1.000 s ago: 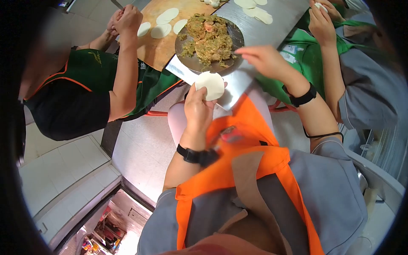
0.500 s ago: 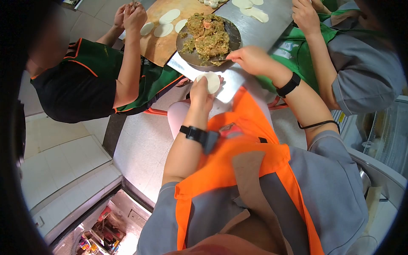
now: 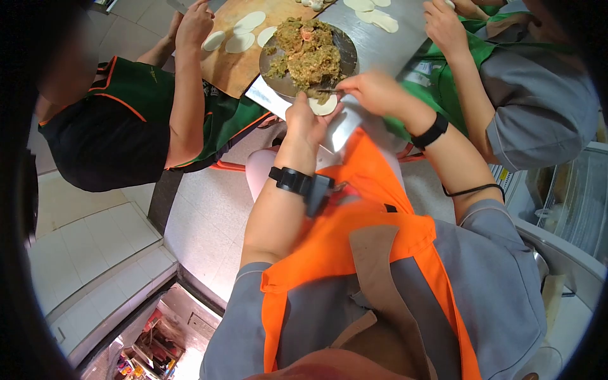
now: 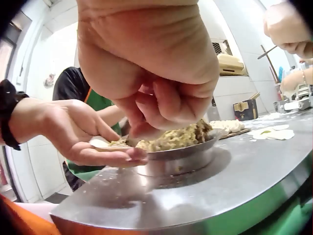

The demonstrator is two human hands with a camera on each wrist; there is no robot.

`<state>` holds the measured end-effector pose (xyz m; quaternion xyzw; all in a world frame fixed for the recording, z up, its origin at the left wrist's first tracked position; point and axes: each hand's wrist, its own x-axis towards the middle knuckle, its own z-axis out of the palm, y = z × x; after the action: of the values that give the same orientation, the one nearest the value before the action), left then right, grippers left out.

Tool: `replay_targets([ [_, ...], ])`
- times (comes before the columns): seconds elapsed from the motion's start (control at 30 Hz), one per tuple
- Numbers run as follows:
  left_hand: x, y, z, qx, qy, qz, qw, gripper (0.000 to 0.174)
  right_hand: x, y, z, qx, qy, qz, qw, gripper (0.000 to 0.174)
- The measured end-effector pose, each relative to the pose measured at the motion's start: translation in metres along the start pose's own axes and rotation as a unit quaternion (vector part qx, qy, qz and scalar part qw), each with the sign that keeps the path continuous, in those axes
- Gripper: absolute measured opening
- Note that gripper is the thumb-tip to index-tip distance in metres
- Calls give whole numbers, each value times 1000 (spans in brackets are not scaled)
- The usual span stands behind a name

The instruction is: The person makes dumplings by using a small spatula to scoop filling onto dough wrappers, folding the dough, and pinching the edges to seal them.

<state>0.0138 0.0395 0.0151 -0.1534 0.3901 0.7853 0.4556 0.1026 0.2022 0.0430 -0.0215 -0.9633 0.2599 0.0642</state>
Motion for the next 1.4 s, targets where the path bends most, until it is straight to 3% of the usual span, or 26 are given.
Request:
replay_targets([
  [0.07,-1,4,2,4,27,-3,1000,42,-11,-23,4,17,27,-11,999,26],
  [0.2,-3,10,-1,-25,40,-16,999,39,-30,-56,1,-29,-42,30,998,29],
  [0.23,3,6,-7,-17,41,4,999,38,-32,-46,1,-18,-18,-5,1000,27],
  [0.33,-4,6,-6,9,67,6,998,37,-25,-17,-13,-108,60,20,992,30],
  [0.37,-1,3,-8,5,58,10,998,37,-21,-16,-22,-161,47,74,983,27],
  [0.47,6,-6,-8,-7,37,22,999,37,-15,-6,-24,-203,28,72,976,24],
  [0.63,4,-2,-10,-7,47,35,998,38,-14,-29,8,49,0,13,999,25],
  [0.73,5,6,-20,0,41,49,998,40,3,-24,14,32,50,7,998,24],
  [0.87,4,17,-23,43,57,49,996,39,15,-20,25,-31,28,27,999,23],
  [0.97,2,23,-24,70,56,40,995,40,10,-27,29,91,25,4,995,24],
  [1.07,-7,27,-24,92,61,48,993,41,-9,-49,27,55,46,4,997,27],
  [1.2,-25,26,-34,10,23,48,999,42,-32,-70,22,-26,13,12,1000,34],
  [1.23,-30,26,-36,-24,13,65,998,43,-35,-72,24,33,84,-21,996,29],
  [1.33,-36,25,-40,-104,-65,71,990,48,-43,-89,23,314,41,112,942,24],
  [1.4,-43,27,-35,-122,-124,59,983,49,-43,-89,27,334,27,135,933,22],
])
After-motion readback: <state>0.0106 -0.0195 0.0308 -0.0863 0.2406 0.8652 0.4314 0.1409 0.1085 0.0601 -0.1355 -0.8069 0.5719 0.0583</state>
